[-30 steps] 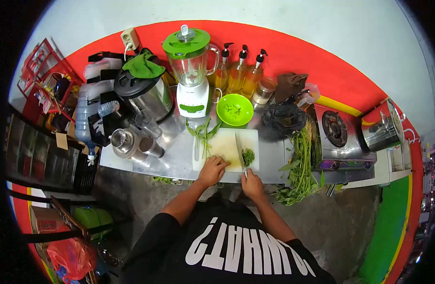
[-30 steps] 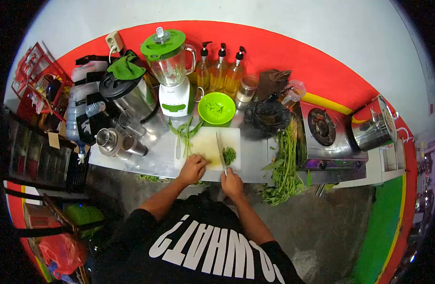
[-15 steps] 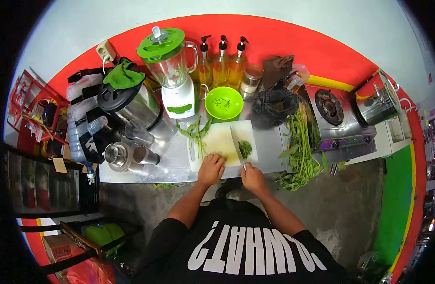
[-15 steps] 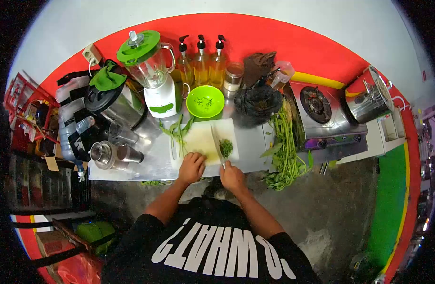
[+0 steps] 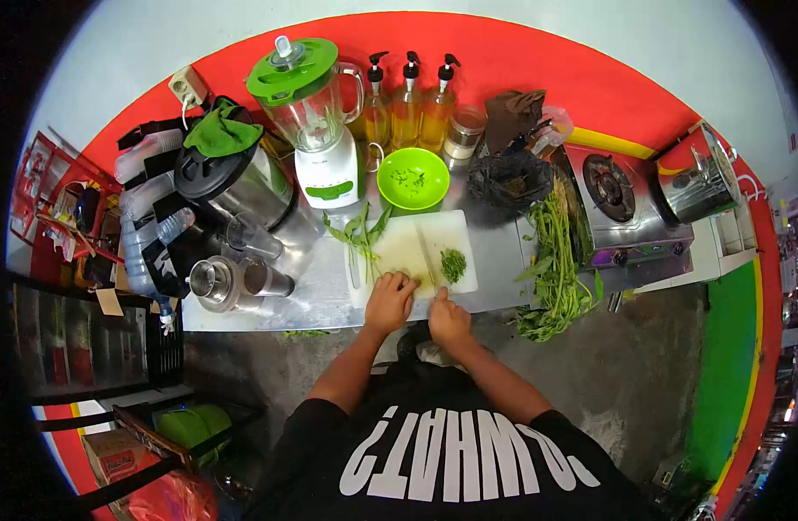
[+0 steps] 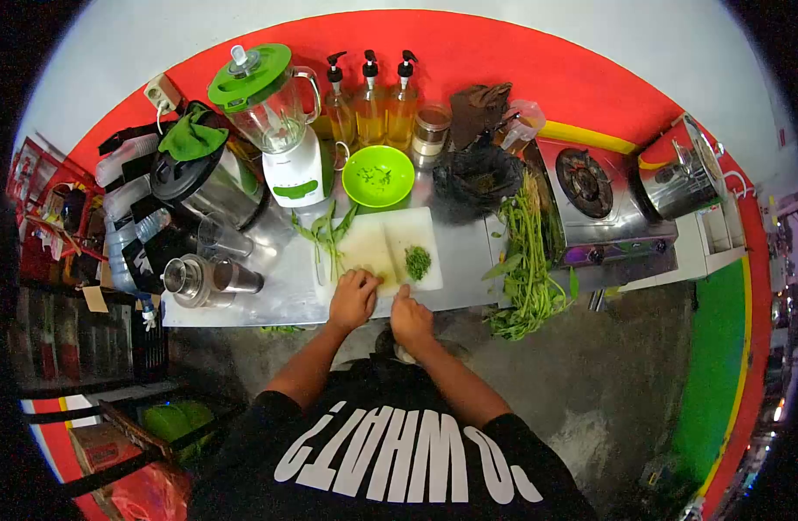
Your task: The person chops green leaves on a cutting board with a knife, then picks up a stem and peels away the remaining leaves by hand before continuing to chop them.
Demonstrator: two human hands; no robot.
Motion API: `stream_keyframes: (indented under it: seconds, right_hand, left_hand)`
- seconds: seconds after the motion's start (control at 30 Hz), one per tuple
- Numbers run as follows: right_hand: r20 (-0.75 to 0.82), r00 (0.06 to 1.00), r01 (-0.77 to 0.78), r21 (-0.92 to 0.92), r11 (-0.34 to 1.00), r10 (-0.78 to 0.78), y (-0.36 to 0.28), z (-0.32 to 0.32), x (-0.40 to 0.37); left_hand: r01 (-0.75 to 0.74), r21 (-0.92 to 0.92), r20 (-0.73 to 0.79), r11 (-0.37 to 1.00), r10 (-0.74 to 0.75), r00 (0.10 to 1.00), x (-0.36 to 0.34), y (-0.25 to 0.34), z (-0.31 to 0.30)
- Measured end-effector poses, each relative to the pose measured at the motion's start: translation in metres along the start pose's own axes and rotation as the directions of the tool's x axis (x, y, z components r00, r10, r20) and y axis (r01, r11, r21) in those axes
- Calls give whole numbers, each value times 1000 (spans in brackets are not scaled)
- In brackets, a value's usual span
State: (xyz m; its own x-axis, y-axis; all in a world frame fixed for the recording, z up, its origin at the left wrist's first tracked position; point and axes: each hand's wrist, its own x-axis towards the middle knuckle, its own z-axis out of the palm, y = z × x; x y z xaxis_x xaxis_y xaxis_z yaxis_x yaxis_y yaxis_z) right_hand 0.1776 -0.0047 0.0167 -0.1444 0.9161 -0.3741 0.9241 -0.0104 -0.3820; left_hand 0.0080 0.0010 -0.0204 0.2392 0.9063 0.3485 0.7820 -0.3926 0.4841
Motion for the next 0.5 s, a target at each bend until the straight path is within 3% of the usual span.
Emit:
stream_keyframes:
  seconds: [0.23, 0.33, 0.5]
  right_hand:
    - [-17, 987, 157, -102, 982, -159, 1, -21, 10]
    - [51, 994, 95, -22, 995, -94, -6, -36, -3]
    - [38, 999, 17, -50, 999, -15, -4, -9, 5]
  left_hand:
    - [4, 26, -44, 1000, -3, 999, 3, 4, -4]
    - [3, -9, 1, 1000, -3, 1000, 1, 3, -5]
    - [5, -29, 6, 1000, -5, 1000, 0, 2, -4]
